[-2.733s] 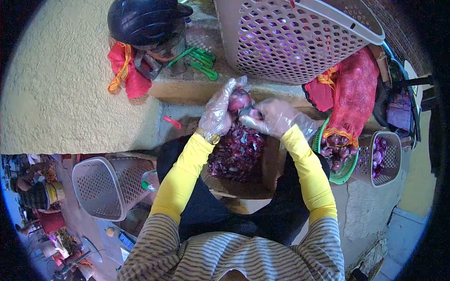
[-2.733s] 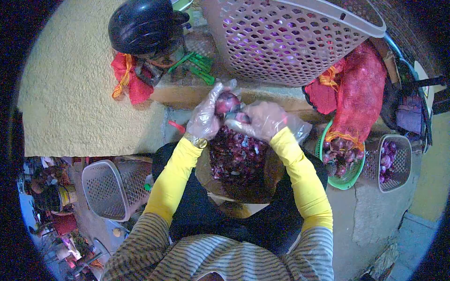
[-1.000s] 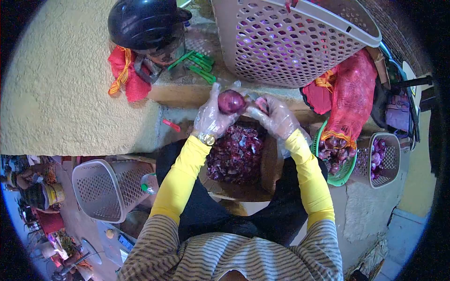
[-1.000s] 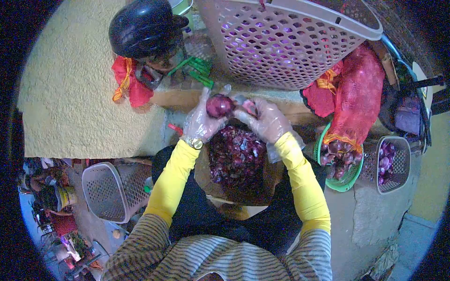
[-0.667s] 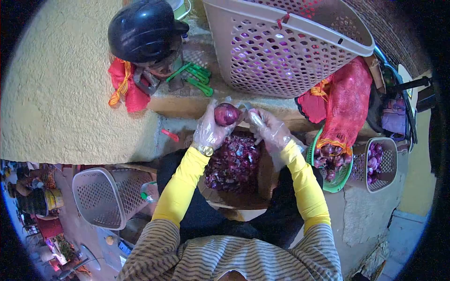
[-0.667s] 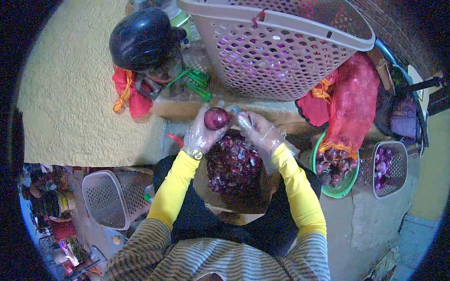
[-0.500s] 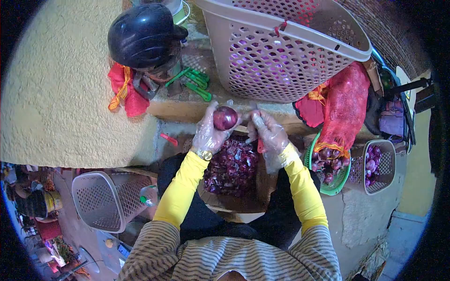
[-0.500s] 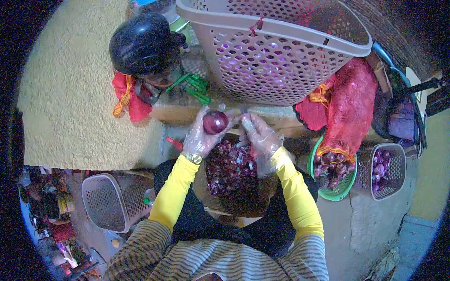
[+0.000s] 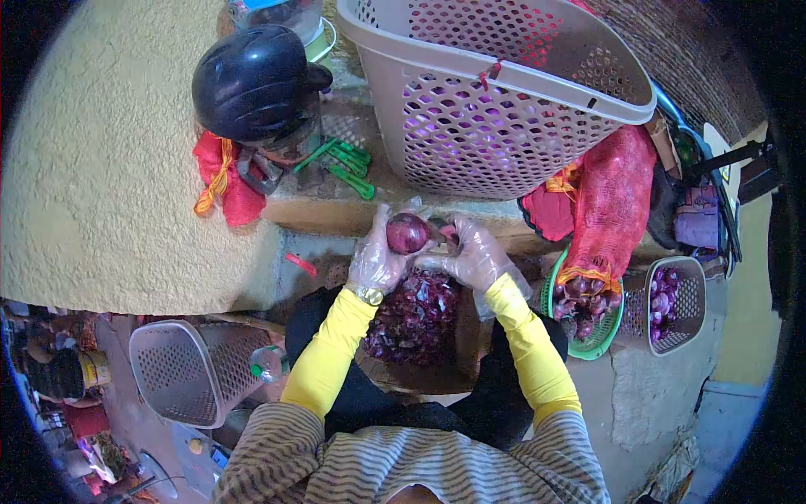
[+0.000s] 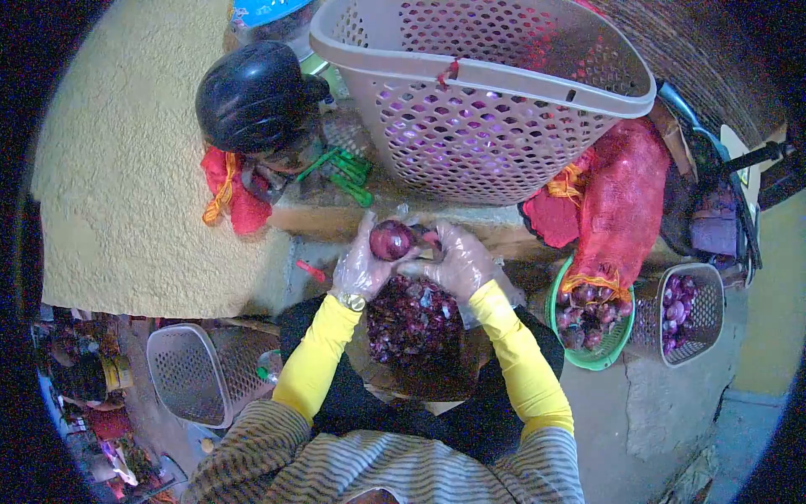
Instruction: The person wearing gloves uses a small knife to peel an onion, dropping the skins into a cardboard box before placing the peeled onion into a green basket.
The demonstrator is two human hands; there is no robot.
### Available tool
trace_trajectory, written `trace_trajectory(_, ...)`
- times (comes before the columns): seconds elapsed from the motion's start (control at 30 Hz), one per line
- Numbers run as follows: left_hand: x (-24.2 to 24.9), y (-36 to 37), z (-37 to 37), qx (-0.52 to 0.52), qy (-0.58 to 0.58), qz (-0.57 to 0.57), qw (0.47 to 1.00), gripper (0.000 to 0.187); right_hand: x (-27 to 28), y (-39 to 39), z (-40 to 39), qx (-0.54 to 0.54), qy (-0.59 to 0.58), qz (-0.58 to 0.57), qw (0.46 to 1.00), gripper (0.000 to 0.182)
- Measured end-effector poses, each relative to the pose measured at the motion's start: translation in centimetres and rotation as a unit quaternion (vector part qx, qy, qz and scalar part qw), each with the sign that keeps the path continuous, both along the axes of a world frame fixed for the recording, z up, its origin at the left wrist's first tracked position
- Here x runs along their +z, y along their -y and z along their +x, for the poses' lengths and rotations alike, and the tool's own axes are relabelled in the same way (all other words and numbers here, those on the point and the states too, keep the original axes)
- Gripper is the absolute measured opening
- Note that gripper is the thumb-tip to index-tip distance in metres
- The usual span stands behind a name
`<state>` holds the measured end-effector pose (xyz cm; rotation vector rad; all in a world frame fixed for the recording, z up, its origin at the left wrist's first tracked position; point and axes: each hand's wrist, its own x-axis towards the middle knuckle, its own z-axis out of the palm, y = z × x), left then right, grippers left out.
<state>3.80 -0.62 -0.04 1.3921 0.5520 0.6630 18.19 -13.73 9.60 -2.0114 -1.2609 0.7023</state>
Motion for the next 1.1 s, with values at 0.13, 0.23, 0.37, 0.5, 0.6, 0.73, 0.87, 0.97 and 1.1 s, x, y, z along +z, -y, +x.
trace_trajectory(0.13, 4.6, 1.0, 0.1, -0.078, 0.185, -0.434, 0.878, 0.054, 0.5, 0.5, 0.1, -0.002, 0.036, -0.014, 0.999, 0.074)
trace_trajectory(0.23, 6.4, 2.3, -2.4, 0.012, -0.139, 0.329, 0.934, 0.055, 0.8, 0.9, 0.2, -0.003, 0.067, -0.016, 0.998, 0.071)
trace_trajectory(0.37, 3.0, 1.6, 0.8, 0.002, 0.079, -0.074, 0.994, 0.047, 0.6, 1.2, -0.3, -0.018, 0.099, 0.000, 0.995, 0.067)
trace_trajectory(0.5, 4.5, 1.6, 0.3, -0.061, 0.175, -0.381, 0.906, 0.052, 0.0, 1.3, -0.5, -0.022, 0.123, 0.024, 0.992, 0.064)
trace_trajectory(0.6, 4.6, 1.5, 0.2, -0.057, 0.150, -0.316, 0.935, 0.055, 1.6, 1.2, -1.0, -0.036, 0.134, -0.004, 0.990, 0.064)
trace_trajectory(0.73, 4.3, 0.7, 0.3, -0.025, 0.076, -0.088, 0.993, 0.056, 1.4, 0.9, -1.0, -0.043, 0.131, 0.000, 0.990, 0.062)
trace_trajectory(0.87, 4.4, 0.5, -0.1, -0.010, -0.005, 0.173, 0.985, 0.055, 1.4, 0.7, -1.0, -0.046, 0.126, 0.060, 0.989, 0.059)
trace_trajectory(0.97, 4.2, -0.2, 0.1, -0.001, -0.025, 0.266, 0.964, 0.056, 1.1, 0.5, -0.8, -0.040, 0.135, 0.072, 0.987, 0.059)
trace_trajectory(1.1, 1.2, -1.5, 0.7, -0.045, 0.123, -0.356, 0.925, 0.065, 0.2, -0.2, -0.7, -0.027, 0.182, 0.023, 0.983, 0.057)
